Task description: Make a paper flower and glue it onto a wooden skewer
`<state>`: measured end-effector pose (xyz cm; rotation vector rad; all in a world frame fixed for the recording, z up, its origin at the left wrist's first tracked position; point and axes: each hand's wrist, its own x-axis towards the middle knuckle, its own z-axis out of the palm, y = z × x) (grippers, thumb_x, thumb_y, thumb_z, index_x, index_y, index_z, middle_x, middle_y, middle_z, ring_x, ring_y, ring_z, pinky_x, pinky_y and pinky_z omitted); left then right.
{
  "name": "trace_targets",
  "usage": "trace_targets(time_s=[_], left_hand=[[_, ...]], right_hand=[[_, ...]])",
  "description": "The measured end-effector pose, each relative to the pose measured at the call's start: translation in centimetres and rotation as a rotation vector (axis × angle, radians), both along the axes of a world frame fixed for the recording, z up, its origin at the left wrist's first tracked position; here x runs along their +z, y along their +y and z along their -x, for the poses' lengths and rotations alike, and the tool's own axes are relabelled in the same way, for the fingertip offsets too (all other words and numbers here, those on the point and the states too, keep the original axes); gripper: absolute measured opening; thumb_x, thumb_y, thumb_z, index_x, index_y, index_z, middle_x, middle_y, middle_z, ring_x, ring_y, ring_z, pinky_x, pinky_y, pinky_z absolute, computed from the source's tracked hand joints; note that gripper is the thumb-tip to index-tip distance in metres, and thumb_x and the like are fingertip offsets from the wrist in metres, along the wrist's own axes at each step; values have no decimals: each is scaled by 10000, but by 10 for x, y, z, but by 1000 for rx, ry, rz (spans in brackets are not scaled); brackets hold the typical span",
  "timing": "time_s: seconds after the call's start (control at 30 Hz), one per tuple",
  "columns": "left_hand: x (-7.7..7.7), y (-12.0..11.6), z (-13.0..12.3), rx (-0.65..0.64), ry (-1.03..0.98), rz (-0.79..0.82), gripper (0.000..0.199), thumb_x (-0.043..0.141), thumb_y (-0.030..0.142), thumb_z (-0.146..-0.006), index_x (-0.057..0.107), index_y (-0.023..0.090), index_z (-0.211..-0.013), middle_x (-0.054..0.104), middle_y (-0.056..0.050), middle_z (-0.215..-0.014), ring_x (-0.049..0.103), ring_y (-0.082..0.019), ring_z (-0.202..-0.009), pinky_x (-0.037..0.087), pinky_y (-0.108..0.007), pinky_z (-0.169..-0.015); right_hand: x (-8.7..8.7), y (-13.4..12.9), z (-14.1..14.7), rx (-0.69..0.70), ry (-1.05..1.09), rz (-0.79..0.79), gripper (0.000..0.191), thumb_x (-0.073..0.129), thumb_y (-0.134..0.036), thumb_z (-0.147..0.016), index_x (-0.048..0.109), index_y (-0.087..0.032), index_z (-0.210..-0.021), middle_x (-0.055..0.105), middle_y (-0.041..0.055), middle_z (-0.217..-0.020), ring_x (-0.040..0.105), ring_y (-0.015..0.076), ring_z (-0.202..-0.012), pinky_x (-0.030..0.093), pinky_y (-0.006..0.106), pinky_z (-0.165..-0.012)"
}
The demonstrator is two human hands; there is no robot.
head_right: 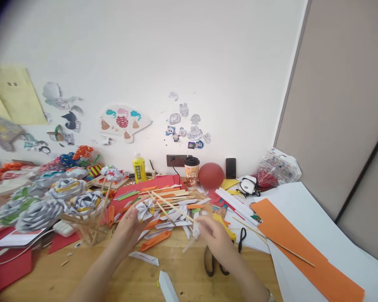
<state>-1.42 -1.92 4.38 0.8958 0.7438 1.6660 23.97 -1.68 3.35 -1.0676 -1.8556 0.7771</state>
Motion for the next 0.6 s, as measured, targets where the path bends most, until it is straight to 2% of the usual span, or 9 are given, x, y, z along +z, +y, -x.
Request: trace_targets(time_s=[0.07,0.17,0.33,0.43,0.6], left_hand=[[0,1,4,57,-22,6,337,685,447,-683,660,189,-899,690,-47,-932,632,-195,-864,545,-367,-773],[-2,2,6,65,-35,15,322,699,445,-667,646,173,-828,682,-23,-860,642,-165,-739,569,-351,-708],[-2,1,6,55,-50,-23,390,701,433,-671,629,187,-966,675,-13,-836,657,-168,-740,581,-336,-690],[-3,2,8,41,-65,-31,426,715,425,-659,624,188,-1000,679,-16,-840,652,-160,-736,579,-340,-716],[-2,2,9,63,-91,-35,423,727,396,-655,628,197,-1015,673,-12,-838,639,-148,-720,580,-302,-671]], right_hand=[[-2,2,-3,16,34,-12,259,479,-393,-856,627,-206,-959,676,52,-953,625,201,-884,489,301,-785],[-2,0,-3,35,13,-68,238,501,-374,-846,658,-199,-886,696,55,-882,646,200,-827,504,287,-739],[-1,-3,-1,7,-112,-188,244,472,-329,-863,683,-207,-864,707,43,-803,647,190,-751,489,276,-667],[-2,-3,-2,19,-106,-177,259,456,-328,-871,680,-199,-862,708,45,-797,648,193,-745,489,283,-671],[-2,-3,-3,48,-95,-130,263,453,-333,-869,679,-197,-863,710,56,-816,641,207,-766,492,297,-675]])
